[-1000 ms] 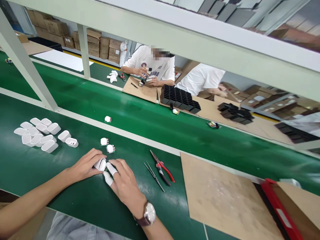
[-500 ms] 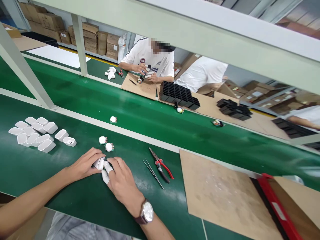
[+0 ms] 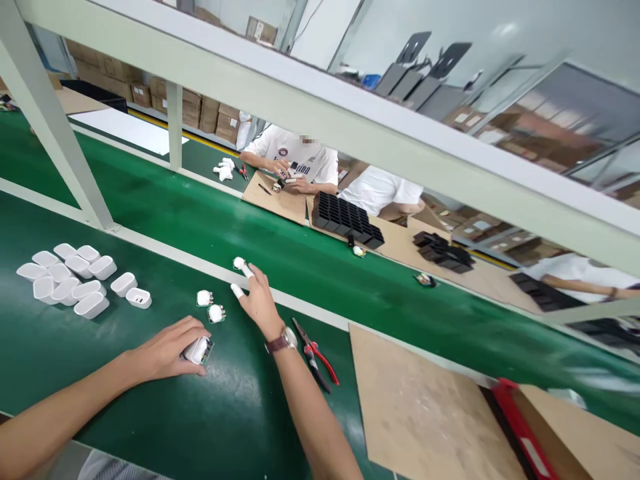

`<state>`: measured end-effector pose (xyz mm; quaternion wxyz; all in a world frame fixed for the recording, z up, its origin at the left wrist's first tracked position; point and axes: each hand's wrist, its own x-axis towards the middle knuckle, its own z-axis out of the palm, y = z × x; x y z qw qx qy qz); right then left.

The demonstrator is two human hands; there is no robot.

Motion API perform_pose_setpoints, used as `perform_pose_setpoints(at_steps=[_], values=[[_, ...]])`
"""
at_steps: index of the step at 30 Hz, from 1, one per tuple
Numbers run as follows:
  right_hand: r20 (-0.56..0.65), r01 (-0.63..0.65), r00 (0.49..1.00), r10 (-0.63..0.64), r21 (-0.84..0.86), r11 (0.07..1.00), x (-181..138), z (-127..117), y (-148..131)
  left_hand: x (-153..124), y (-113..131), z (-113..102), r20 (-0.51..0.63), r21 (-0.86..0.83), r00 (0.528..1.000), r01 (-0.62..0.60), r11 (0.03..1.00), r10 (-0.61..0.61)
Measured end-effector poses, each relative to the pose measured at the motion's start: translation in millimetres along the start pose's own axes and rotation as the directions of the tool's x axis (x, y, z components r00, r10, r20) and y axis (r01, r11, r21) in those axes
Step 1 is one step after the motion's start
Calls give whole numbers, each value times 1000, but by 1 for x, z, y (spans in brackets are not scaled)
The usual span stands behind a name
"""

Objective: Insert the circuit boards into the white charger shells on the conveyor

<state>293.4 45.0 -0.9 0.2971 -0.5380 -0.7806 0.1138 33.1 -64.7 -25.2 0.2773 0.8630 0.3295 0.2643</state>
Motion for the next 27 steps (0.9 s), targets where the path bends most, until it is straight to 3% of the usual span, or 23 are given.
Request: perform_pose_setpoints(at_steps=[3, 6, 9, 14, 16, 19, 22, 27], values=[[-18, -46, 999, 46, -20, 999, 42, 21, 24, -1, 2, -4, 23, -18, 999, 26, 1000, -25], [-11, -29, 1000, 29, -4, 1000, 50, 30, 26, -2, 5, -9, 43, -48, 997, 64, 997, -62], [31, 45, 998, -46, 39, 998, 22, 24, 14, -4, 8, -17, 67, -82, 992, 113, 990, -107], [68, 167, 982, -176, 123, 978, -55, -11, -30, -6, 5, -24, 117, -110, 985, 139, 984, -126], [39, 180, 981, -189, 178, 968, -85, -23, -54, -6, 3, -21, 101, -85, 990, 108, 991, -99], [116, 149, 977, -178, 224, 963, -121, -28, -89, -6, 2, -9, 17, 55, 999, 45, 997, -46], [140, 109, 981, -137, 188, 976, -142, -20, -105, -6, 5, 2, -54, 197, 998, -9, 980, 20], [86, 130, 985, -151, 213, 968, -149, -10, -99, -5, 9, 7, -117, 277, 987, -77, 958, 113]])
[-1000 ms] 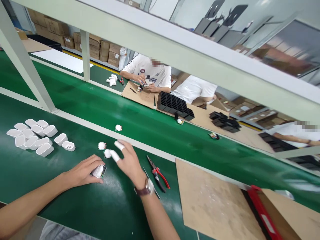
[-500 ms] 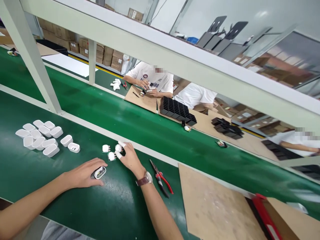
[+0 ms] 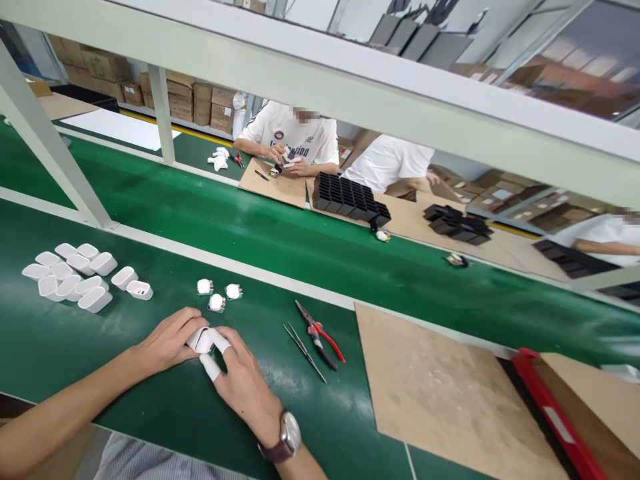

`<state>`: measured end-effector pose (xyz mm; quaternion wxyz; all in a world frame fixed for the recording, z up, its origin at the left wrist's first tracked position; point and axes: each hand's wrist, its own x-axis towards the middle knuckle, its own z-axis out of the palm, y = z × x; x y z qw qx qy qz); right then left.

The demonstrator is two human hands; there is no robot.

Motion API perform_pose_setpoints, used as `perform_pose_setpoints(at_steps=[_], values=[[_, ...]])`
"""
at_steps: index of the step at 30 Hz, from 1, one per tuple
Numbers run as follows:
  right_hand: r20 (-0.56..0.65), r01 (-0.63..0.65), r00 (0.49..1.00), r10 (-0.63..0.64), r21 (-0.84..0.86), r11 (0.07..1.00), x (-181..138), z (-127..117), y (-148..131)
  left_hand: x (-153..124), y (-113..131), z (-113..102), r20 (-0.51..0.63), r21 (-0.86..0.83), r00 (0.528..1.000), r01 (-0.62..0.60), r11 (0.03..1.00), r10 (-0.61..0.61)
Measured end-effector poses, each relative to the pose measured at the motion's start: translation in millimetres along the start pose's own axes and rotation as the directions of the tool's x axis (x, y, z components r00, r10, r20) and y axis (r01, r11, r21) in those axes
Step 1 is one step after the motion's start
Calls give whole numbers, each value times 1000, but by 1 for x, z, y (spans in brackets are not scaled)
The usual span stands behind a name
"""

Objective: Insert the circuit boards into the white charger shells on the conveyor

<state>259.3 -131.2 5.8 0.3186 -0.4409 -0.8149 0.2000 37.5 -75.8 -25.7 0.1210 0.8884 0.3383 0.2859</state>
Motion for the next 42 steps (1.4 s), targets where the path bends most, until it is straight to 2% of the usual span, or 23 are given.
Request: perform_pose_setpoints(at_steps=[6, 20, 22, 27, 30, 35, 39, 42], values=[[-25, 20, 999, -21, -50, 999, -5, -6, 6, 2, -1, -2, -15, 12, 1000, -17, 1000, 17], [124, 79, 990, -61, -148, 986, 9, -14, -3, 2, -1, -5, 77, -49, 997, -5, 999, 8], [124, 98, 989, -79, -157, 983, 12, -15, -4, 1, -2, -4, 101, -98, 995, 29, 995, -19], [35, 116, 993, -113, -134, 984, 13, -15, -3, 1, -6, -5, 184, -313, 977, 164, 936, -109], [59, 153, 987, -147, -137, 979, 15, -12, -1, 4, -7, -8, 232, -390, 966, 198, 899, -112], [122, 160, 982, -143, -141, 977, 22, -5, 4, 7, -3, -12, 282, -403, 947, 265, 876, -157], [122, 173, 979, -161, -96, 980, 25, -2, 8, 3, -3, -17, 277, -377, 927, 346, 859, -252], [126, 151, 980, -152, 17, 988, 23, 0, 16, 0, -5, -23, 226, -393, 953, 280, 876, -203]])
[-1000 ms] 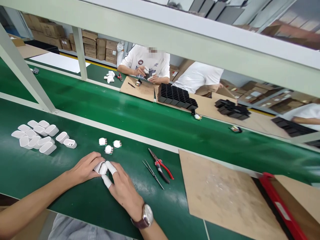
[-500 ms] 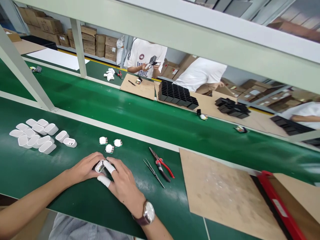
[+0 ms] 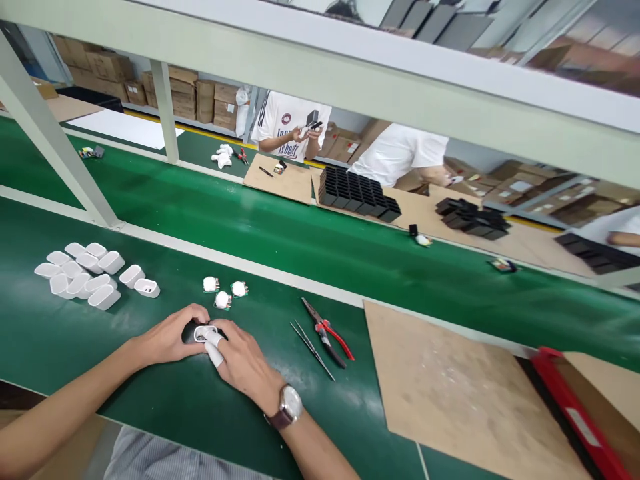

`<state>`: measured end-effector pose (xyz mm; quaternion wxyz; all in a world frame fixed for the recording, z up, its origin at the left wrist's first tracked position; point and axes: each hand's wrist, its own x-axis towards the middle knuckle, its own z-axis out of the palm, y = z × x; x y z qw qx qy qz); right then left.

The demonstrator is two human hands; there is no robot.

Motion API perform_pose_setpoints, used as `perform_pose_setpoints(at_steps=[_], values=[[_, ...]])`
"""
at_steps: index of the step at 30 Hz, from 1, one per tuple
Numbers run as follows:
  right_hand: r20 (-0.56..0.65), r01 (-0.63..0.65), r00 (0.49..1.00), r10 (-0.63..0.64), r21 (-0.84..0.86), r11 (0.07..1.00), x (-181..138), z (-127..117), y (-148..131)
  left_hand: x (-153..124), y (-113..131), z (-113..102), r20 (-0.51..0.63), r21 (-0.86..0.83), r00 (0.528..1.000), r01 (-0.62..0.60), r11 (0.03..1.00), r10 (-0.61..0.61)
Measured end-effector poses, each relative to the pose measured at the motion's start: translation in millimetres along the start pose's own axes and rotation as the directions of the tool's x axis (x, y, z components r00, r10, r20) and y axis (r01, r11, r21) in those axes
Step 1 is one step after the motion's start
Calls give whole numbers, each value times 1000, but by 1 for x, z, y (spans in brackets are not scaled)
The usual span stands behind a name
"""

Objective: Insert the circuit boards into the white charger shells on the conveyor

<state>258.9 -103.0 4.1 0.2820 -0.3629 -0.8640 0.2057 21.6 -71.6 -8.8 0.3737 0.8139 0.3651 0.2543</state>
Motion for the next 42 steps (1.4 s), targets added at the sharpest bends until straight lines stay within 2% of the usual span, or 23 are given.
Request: perform_pose_setpoints(at_steps=[3, 6, 9, 12, 15, 16, 17, 18, 20, 21, 22, 23, 24, 25, 27, 28, 29, 30, 32, 35, 38, 40, 42], values=[[-110, -89, 988, 109, 175, 981, -4, -1, 11, -1, 3, -5, 16, 106, 984, -178, 978, 178], [-203, -134, 964, 173, 194, 972, -8, -4, 22, 0, 9, -5, 2, 224, 953, -296, 928, 303], [-238, -133, 956, 171, 170, 976, -12, -7, 27, 0, 15, -2, -46, 244, 940, -316, 917, 337], [-258, -152, 950, 178, 118, 981, -15, -9, 29, -2, 18, 4, -70, 204, 955, -271, 941, 290], [-245, -167, 955, 167, 18, 986, -17, -9, 32, 1, 19, 9, -122, 19, 985, -122, 992, 124], [-240, -163, 958, 156, -12, 987, -18, -8, 33, 3, 20, 10, -148, -121, 989, -28, 992, 10], [-236, -157, 961, 145, -35, 987, -19, -7, 33, 6, 21, 11, -159, -297, 978, 80, 952, -132], [-237, -151, 962, 134, -52, 987, -19, -6, 34, 8, 23, 12, -142, -481, 950, 179, 858, -278], [-244, -137, 963, 114, -76, 988, -19, -4, 35, 13, 27, 13, -31, -743, 868, 311, 592, -495], [-245, -129, 964, 104, -87, 988, -19, -3, 35, 16, 29, 13, 26, -801, 838, 344, 490, -545], [-242, -122, 965, 96, -96, 988, -19, -2, 35, 19, 30, 12, 62, -820, 824, 364, 442, -563], [-235, -114, 968, 88, -102, 988, -19, -2, 36, 24, 30, 9, 70, -809, 825, 376, 452, -562], [-228, -108, 970, 81, -106, 989, -18, -2, 37, 30, 29, 4, 43, -770, 838, 375, 516, -544], [-226, -105, 971, 78, -110, 988, -17, -3, 38, 38, 26, -4, -17, -697, 862, 353, 624, -506], [-247, -117, 966, 82, -131, 984, -14, -8, 42, 63, 14, -29, -200, -384, 913, 260, 886, -355], [-263, -133, 961, 90, -151, 980, -10, -11, 46, 78, 6, -45, -290, -159, 923, 214, 964, -253], [-273, -153, 957, 101, -176, 972, -6, -15, 49, 94, -2, -63, -349, 74, 925, 189, 979, -153], [-275, -174, 955, 114, -205, 963, -1, -19, 54, 111, -12, -81, -390, 267, 916, 208, 941, -92], [-251, -193, 959, 128, -256, 947, 12, -26, 62, 141, -30, -114, -452, 389, 888, 278, 878, -81], [-186, -150, 978, 97, -300, 942, 30, -32, 74, 164, -46, -144, -506, 398, 854, 359, 844, -124], [-150, -137, 984, 91, -328, 935, 33, -29, 77, 147, -45, -150, -512, 410, 852, 355, 840, -110], [-157, -181, 979, 133, -352, 918, 23, -26, 73, 115, -37, -149, -488, 411, 868, 320, 854, -90], [-176, -231, 968, 176, -370, 900, 6, -25, 66, 74, -28, -147, -394, 454, 917, 246, 856, -55]])
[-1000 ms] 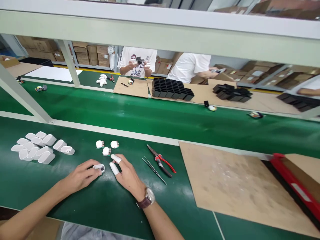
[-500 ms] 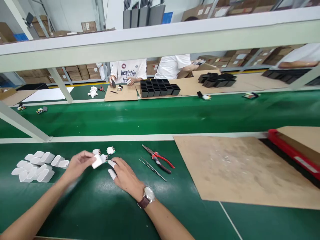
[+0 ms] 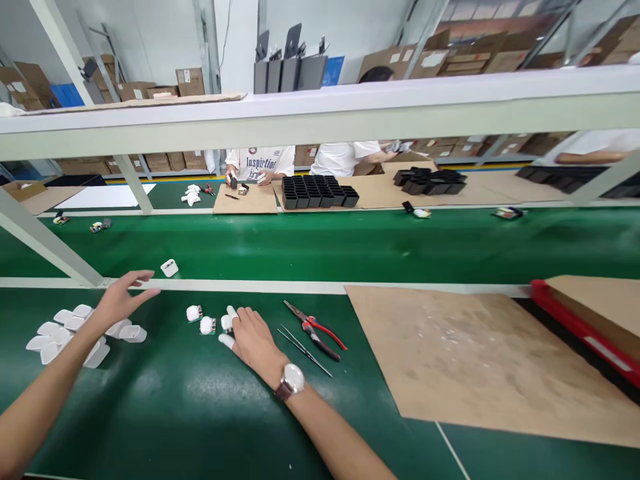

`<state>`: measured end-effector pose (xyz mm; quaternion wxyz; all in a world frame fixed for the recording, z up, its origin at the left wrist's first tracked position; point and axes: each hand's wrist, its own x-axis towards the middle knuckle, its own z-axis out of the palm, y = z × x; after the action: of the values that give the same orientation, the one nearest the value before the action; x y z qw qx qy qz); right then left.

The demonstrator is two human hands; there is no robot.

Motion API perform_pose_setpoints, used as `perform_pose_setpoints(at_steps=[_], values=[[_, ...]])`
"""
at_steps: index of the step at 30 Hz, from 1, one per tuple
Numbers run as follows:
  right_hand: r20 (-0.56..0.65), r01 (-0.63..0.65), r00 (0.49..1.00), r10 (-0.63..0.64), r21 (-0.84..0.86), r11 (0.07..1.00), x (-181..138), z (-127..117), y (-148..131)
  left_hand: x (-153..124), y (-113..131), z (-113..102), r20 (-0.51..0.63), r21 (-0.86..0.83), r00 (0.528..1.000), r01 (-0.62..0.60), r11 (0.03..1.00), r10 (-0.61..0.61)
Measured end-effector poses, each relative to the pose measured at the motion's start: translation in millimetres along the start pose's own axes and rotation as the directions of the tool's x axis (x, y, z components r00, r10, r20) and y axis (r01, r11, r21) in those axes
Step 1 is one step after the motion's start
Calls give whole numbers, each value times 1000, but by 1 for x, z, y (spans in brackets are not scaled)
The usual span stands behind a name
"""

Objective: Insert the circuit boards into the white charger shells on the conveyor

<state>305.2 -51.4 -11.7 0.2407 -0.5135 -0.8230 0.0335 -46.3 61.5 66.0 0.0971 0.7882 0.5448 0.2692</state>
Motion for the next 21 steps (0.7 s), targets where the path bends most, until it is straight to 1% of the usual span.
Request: perform_pose_setpoints(at_steps=[2, 4, 6, 7, 9, 11, 13, 15, 16, 18, 21], values=[[-7, 4, 1000, -4, 10, 1000, -16, -8, -2, -38, -6, -13, 114, 52, 986, -128, 990, 121], [2, 75, 997, -75, 48, 996, -26, -16, -3, -69, -12, -19, 190, 111, 960, -231, 967, 207], [52, 151, 987, -154, 68, 986, -30, -21, -5, -88, -14, -17, 208, 133, 950, -264, 955, 234], [83, 161, 983, -165, 55, 985, -31, -21, -7, -94, -10, -14, 210, 120, 948, -266, 956, 237], [132, 134, 982, -132, -8, 991, -34, -18, -12, -99, 6, -4, 229, 55, 944, -258, 965, 239], [143, 100, 986, -88, -80, 992, -38, -13, -17, -100, 32, 10, 259, -37, 928, -268, 963, 268], [133, 100, 987, -85, -108, 989, -43, -10, -21, -101, 60, 27, 285, -123, 898, -314, 941, 337], [119, 115, 987, -105, -82, 990, -48, -12, -21, -101, 81, 45, 302, -196, 866, -353, 915, 398], [116, 123, 986, -116, -53, 991, -49, -14, -20, -101, 87, 53, 315, -230, 856, -351, 908, 411], [115, 134, 984, -135, 18, 991, -52, -19, -16, -101, 91, 63, 367, -304, 844, -288, 908, 391], [67, 137, 987, -144, 101, 985, -57, -23, -10, -100, 85, 65, 486, -413, 815, -103, 905, 314]])
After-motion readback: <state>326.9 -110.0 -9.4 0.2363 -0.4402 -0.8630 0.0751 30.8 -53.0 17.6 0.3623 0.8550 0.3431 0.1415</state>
